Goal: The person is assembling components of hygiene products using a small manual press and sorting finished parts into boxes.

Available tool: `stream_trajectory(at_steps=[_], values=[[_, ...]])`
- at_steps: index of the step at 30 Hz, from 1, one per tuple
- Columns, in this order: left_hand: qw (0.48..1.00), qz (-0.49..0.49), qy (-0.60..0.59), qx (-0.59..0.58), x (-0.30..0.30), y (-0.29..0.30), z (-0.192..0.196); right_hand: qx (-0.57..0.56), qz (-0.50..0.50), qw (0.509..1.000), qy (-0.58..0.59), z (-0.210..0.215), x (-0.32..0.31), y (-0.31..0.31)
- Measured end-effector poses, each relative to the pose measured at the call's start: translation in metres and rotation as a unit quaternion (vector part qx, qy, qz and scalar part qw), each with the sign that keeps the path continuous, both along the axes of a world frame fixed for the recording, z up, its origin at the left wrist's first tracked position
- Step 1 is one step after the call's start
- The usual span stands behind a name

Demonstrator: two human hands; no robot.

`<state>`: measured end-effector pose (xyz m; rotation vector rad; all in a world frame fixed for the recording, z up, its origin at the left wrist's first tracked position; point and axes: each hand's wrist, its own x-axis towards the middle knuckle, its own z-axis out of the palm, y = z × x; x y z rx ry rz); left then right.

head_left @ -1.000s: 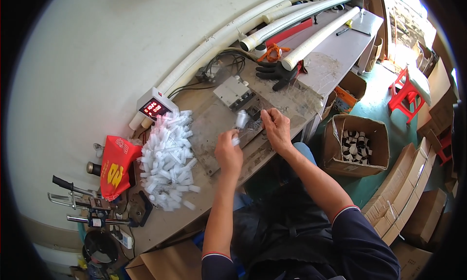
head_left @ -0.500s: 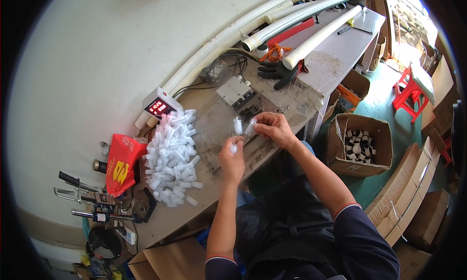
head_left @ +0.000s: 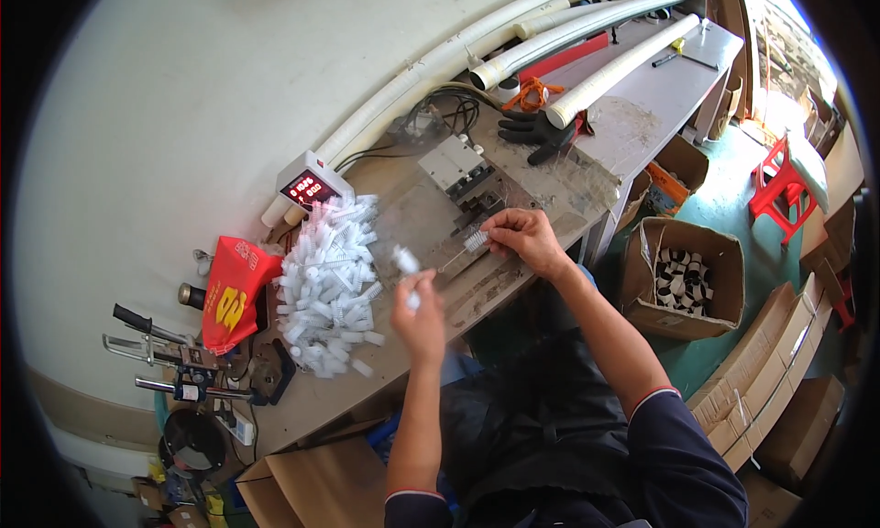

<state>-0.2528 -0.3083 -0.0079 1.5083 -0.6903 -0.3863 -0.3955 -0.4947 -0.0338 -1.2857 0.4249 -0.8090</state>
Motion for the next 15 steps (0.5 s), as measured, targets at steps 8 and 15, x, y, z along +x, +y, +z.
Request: stream_trajectory(at_steps=[8,15], values=[[0.970,0.240,-0.031,-0.008,0.046,0.203,0.015,-0.044,-0.013,0.998,0.036,-0.005,0.012,0.009],[0.852,0.521,-0.052,-0.011,0.079,0.431,0.041,-0.118,-0.036,0.989,0.078,-0.002,0.001,0.009]])
